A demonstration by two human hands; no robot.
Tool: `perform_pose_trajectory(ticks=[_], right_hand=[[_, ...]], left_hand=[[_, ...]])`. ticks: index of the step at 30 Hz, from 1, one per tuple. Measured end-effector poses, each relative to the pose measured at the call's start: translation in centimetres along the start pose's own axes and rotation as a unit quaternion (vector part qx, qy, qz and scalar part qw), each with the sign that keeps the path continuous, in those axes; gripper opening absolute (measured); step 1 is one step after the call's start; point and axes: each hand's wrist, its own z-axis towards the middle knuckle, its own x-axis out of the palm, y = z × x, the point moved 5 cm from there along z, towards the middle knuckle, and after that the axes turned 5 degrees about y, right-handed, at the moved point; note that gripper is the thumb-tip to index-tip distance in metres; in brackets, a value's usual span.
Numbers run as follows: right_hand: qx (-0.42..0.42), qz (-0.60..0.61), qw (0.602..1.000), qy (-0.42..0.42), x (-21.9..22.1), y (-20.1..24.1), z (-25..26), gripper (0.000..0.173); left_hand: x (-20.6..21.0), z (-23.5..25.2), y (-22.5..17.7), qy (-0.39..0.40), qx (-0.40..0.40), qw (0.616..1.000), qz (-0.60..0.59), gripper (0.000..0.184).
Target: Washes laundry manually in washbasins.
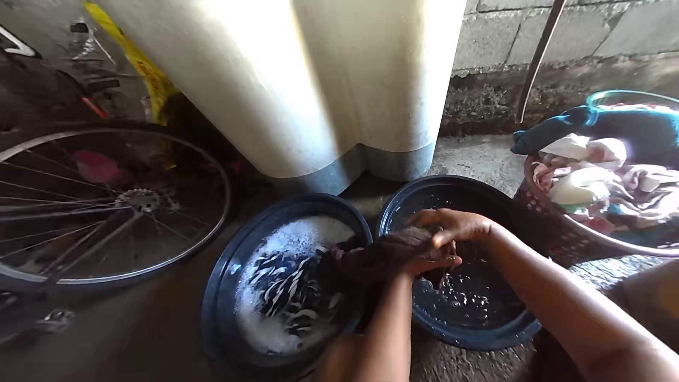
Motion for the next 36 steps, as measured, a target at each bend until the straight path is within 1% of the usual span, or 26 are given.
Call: perform_pose_trajectory(ticks=[1,2,3,4,5,6,7,8,9,10,11,13,15,16,17,19,20,22,27,30,32,34,36], right_hand=[[-0.009,0.073,0.996,-0.041,-0.4,-2.0,-0.6,0.090],[-0.005,0.144,0.987,-0.075,-0.4,-4.1,-1.2,0.096],[0.001,0.204,0.974,-0.094,0.1,-5.7,-1.8,0.098],[-0.002,0.255,0.962,-0.095,1.0,-6.8,-2.5,0.094],[-0.015,0.295,0.952,-0.082,1.9,-7.3,-2.9,0.083],[-0.040,0.334,0.940,-0.058,2.9,-7.4,-3.0,0.070],[-0.067,0.364,0.928,-0.034,3.8,-7.4,-2.9,0.060],[-0.096,0.382,0.919,-0.010,4.4,-7.3,-2.6,0.056],[-0.114,0.387,0.915,0.007,4.8,-7.4,-2.3,0.056],[-0.114,0.387,0.915,0.014,5.2,-7.9,-2.1,0.058],[-0.100,0.383,0.918,0.014,5.4,-8.2,-1.9,0.060],[-0.041,0.368,0.929,-0.013,5.6,-8.1,-1.7,0.066],[0.042,0.332,0.939,-0.079,5.5,-7.6,-1.4,0.074],[0.079,0.288,0.948,-0.108,5.3,-7.2,-1.3,0.076],[0.114,0.219,0.960,-0.132,5.0,-6.9,-1.2,0.074],[0.170,0.051,0.972,-0.152,4.2,-6.3,-1.1,0.076],[0.193,-0.010,0.969,-0.153,3.9,-6.1,-1.1,0.078],[0.227,-0.082,0.956,-0.165,3.8,-5.9,-1.1,0.079],[0.322,-0.200,0.910,-0.170,4.2,-5.7,-1.2,0.068],[0.360,-0.258,0.882,-0.160,4.6,-5.4,-1.3,0.054],[0.366,-0.286,0.871,-0.160,4.8,-5.1,-1.5,0.044],[0.349,-0.307,0.866,-0.183,4.7,-4.9,-1.9,0.039],[0.321,-0.305,0.868,-0.223,4.0,-4.7,-2.3,0.040]], left_hand=[[-0.5,0.6,0.7,-0.030,0.043,0.999,-0.013,0.052],[-0.9,1.1,1.1,-0.040,0.100,0.994,-0.036,0.044],[-1.1,1.3,0.7,-0.029,0.170,0.983,-0.058,0.039],[-1.5,1.5,0.1,-0.022,0.247,0.965,-0.081,0.036],[-2.1,1.7,-0.4,-0.024,0.312,0.944,-0.104,0.031],[-2.5,1.7,-0.9,-0.034,0.349,0.927,-0.131,0.027],[-2.8,1.8,-1.1,-0.053,0.360,0.918,-0.156,0.025],[-3.1,1.9,-1.0,-0.076,0.360,0.913,-0.176,0.024],[-3.3,2.0,-0.6,-0.104,0.351,0.911,-0.188,0.025],[-3.5,2.1,-0.3,-0.135,0.338,0.911,-0.192,0.025],[-3.7,2.2,0.1,-0.165,0.322,0.912,-0.193,0.026],[-4.0,2.5,0.7,-0.222,0.290,0.910,-0.196,0.027],[-4.1,2.7,1.4,-0.268,0.244,0.912,-0.195,0.031],[-4.1,2.7,1.7,-0.283,0.222,0.914,-0.188,0.032],[-4.1,2.7,1.9,-0.298,0.206,0.915,-0.177,0.034],[-4.0,2.8,1.9,-0.324,0.189,0.913,-0.159,0.035],[-3.9,2.9,2.0,-0.334,0.185,0.910,-0.161,0.035],[-3.6,3.2,2.1,-0.352,0.172,0.904,-0.172,0.034],[-3.1,4.2,2.6,-0.394,0.132,0.892,-0.177,0.036],[-2.8,4.6,3.0,-0.411,0.103,0.884,-0.197,0.038],[-2.6,4.8,3.0,-0.424,0.092,0.874,-0.218,0.034],[-2.4,4.8,2.7,-0.416,0.099,0.872,-0.237,0.031],[-2.3,4.3,1.8,-0.371,0.095,0.889,-0.249,0.040]])
